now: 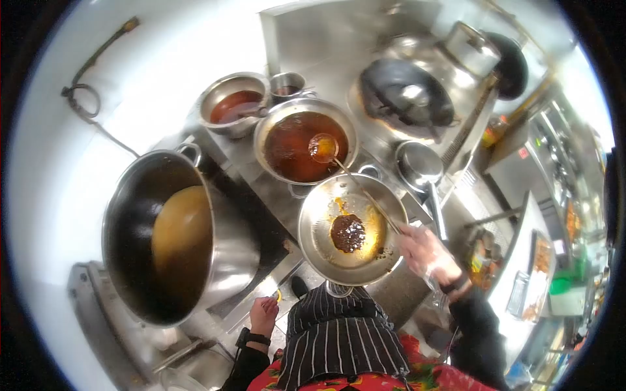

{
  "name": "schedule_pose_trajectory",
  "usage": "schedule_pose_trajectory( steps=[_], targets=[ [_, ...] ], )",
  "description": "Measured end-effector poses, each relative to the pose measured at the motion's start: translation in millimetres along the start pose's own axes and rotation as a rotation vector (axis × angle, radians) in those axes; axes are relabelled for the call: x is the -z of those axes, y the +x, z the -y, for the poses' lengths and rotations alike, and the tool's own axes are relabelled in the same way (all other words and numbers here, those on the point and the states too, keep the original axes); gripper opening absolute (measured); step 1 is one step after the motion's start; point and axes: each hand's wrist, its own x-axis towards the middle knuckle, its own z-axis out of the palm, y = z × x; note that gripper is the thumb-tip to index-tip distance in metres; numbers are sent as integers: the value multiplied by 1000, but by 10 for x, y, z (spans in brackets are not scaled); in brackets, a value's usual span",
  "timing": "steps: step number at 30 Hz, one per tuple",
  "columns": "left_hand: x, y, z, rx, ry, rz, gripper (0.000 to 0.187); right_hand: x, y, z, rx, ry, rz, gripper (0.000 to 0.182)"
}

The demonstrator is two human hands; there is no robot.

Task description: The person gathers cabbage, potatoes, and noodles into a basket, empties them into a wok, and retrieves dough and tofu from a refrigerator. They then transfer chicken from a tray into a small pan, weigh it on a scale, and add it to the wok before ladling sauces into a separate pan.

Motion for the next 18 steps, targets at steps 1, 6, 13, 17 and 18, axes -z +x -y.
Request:
schedule_pose_trajectory(
  steps=[1, 6, 13, 17, 18],
  targets=[
    [-8, -12, -15, -10, -95, -18, 16, -52, 197, 101, 111, -262, -30, 36],
    [83, -300, -81, -126, 285, -104, 18, -304, 1399, -208, 495, -468, 58, 31],
    [100, -921, 58, 7, 467, -283, 21, -450, 972, 249, -67, 542, 427, 15],
    [125, -981, 506, -37, -119, -364, 17, -443, 896, 219, -25, 504, 252, 16],
    [126, -962, 564, 259, -719, -349, 17, -397, 888, 209, -39, 588, 304, 16]
  ],
)
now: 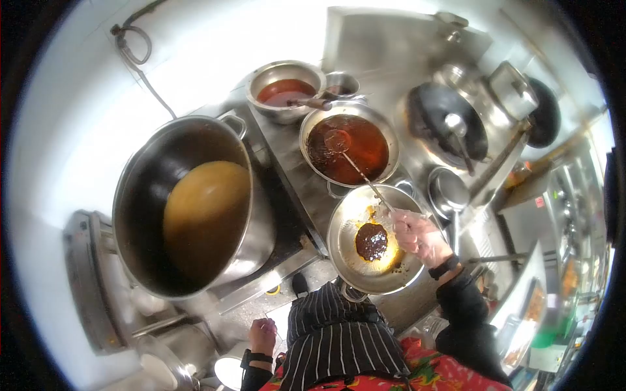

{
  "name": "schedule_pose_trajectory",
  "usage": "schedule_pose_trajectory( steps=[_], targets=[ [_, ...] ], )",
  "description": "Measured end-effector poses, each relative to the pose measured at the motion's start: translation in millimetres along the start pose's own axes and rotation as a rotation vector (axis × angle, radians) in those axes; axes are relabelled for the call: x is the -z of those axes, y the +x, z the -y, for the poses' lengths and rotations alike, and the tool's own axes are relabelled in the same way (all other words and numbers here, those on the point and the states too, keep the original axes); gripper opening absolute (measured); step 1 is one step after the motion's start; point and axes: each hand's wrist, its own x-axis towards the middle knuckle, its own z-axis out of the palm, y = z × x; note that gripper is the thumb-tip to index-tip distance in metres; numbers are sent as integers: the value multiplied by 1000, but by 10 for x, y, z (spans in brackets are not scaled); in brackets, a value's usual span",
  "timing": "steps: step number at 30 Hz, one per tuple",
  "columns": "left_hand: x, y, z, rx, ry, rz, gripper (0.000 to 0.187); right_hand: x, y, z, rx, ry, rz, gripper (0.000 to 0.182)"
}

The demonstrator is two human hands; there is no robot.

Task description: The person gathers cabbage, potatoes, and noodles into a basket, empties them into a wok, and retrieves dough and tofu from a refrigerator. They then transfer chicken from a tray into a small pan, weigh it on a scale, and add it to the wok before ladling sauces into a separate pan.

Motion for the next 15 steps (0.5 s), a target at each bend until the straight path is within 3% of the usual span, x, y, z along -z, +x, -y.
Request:
schedule_pose_trajectory(
  steps=[3, 4, 7, 9, 11, 13, 15],
  targets=[
    [-196, 21, -132, 16, -20, 45, 17, -48, -66, 56, -30, 65, 34, 13],
    [-445, -167, -307, -440, 736, 135, 15, -75, -83, 44, -29, 34, 18, 14],
    [-366, 141, -257, -547, 660, 211, 14, 215, -72, -219, 41, 78, 41, 20],
    [-328, 299, -212, -459, 603, 200, 16, 348, -195, -343, 133, 82, 210, 21],
    [-348, 344, -277, -357, 551, 189, 19, 419, -459, -414, 129, 49, 168, 28],
    [-417, 303, -427, -399, 962, 156, 21, 307, -964, -403, 31, 41, -73, 35],
    [-440, 274, -454, -359, 880, 176, 20, 245, -1389, -376, -63, -22, -175, 38]
  ],
)
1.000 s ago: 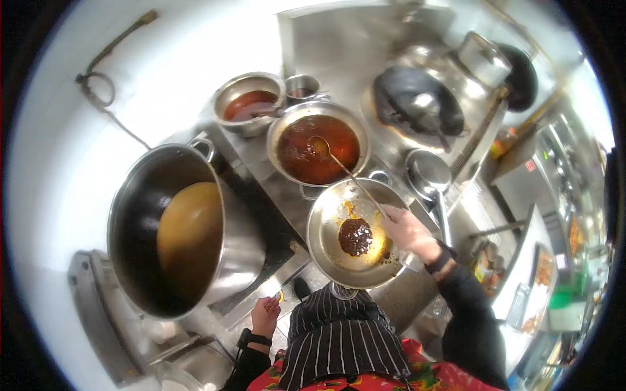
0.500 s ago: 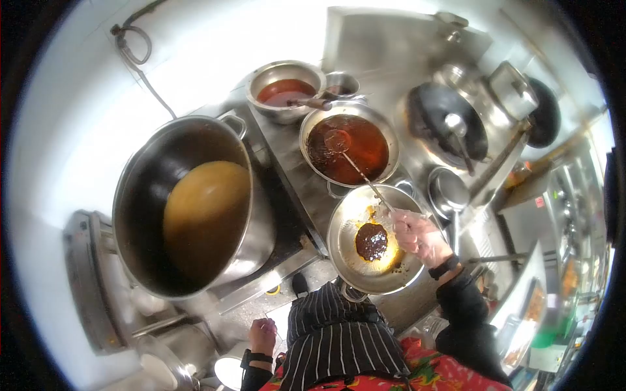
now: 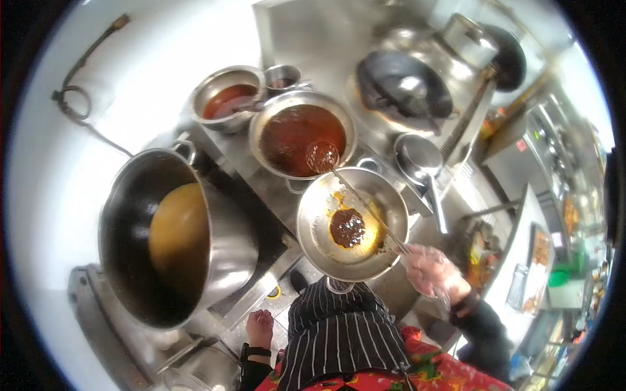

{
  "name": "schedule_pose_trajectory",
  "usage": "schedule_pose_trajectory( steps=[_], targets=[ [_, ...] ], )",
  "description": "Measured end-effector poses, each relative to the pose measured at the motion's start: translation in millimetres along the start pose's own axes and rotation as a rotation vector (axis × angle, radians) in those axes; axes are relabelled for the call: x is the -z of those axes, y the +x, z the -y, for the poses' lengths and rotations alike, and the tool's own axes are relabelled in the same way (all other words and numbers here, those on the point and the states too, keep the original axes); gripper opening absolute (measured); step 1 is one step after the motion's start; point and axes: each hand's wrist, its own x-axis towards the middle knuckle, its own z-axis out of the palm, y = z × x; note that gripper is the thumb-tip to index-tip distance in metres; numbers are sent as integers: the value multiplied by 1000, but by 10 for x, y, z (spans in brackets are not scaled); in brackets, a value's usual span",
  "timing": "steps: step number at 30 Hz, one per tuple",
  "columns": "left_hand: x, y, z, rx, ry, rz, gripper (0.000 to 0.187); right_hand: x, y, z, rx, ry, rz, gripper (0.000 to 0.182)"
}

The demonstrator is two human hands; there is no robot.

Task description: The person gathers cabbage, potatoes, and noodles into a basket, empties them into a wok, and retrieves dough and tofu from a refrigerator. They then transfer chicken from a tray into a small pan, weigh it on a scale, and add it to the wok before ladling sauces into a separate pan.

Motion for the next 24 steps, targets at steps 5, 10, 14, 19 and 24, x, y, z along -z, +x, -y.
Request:
schedule_pose_trajectory(
  steps=[5, 10, 14, 19, 24],
  targets=[
    [-1, -3, 82, -162, 193, 79, 23, 312, -716, -447, -178, -381, -224, 42],
    [-144, 169, 347, -40, -256, 149, 24, 333, -595, -658, 328, -1189, -453, 29],
    [-217, 306, -82, -32, 70, 134, 23, 156, -56, 68, 123, -528, -130, 45],
    [-148, 217, -541, -64, 35, 28, 21, -225, 1028, 477, 281, -965, -103, 43],
    [23, 92, 491, -296, 215, 18, 17, 79, 1851, 234, 1317, -1554, 58, 29]
  ],
)
